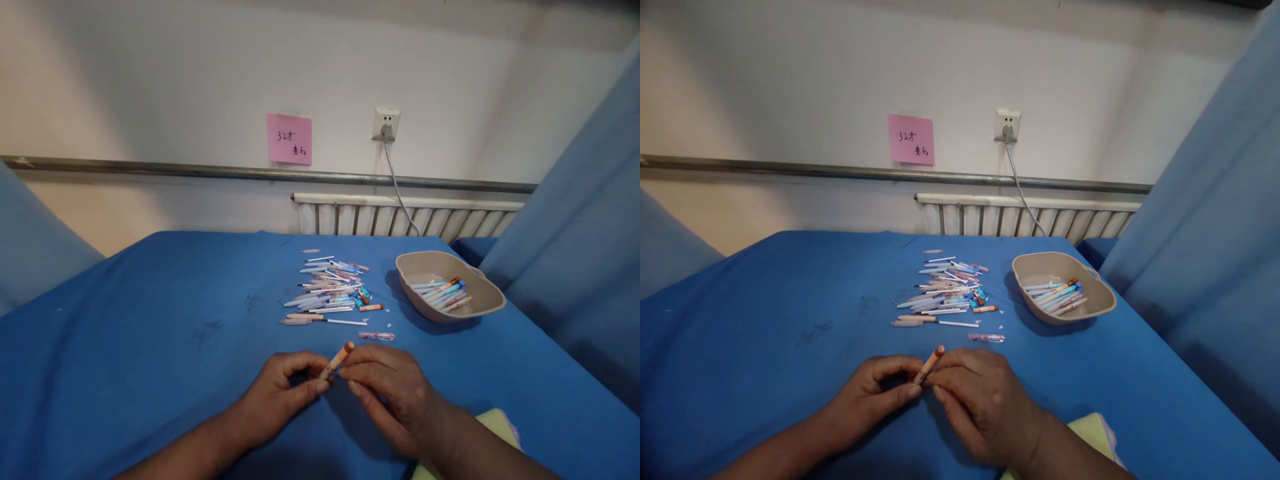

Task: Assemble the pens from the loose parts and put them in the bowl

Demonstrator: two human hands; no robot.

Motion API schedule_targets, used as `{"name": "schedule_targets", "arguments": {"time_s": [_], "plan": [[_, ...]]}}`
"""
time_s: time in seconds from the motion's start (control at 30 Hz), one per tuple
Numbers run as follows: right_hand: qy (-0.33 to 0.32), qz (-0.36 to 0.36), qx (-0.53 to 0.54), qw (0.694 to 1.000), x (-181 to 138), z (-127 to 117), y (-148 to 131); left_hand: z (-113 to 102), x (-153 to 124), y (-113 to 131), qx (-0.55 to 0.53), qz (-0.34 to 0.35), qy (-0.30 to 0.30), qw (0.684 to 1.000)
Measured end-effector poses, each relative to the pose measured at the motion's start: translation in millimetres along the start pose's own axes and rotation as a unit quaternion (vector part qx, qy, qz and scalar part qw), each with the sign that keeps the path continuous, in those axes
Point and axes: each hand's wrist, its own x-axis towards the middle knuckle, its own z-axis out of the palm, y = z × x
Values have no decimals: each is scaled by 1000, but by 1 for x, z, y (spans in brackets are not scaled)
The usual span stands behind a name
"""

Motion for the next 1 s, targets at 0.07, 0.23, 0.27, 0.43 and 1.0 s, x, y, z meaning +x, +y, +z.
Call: {"name": "schedule_targets", "arguments": {"time_s": [0.07, 0.23, 0.27, 0.43, 1.0], "plan": [[27, 13, 10, 1000, -1, 2, 1, 0, 0, 0, -6, -7, -2, 1000], [96, 55, 6, 994, -4, 3, 5, 0, 0, 0, -24, -10, -3, 1000], [86, 52, 4, 995, -4, 3, 6, 0, 0, 0, -28, -11, -3, 1000], [54, 56, 9, 997, 0, 6, 10, 1, 2, 2, -43, -23, -14, 999], [-132, 83, -73, 985, 3, 17, 20, 6, 7, -1, -84, -98, -20, 991]]}}
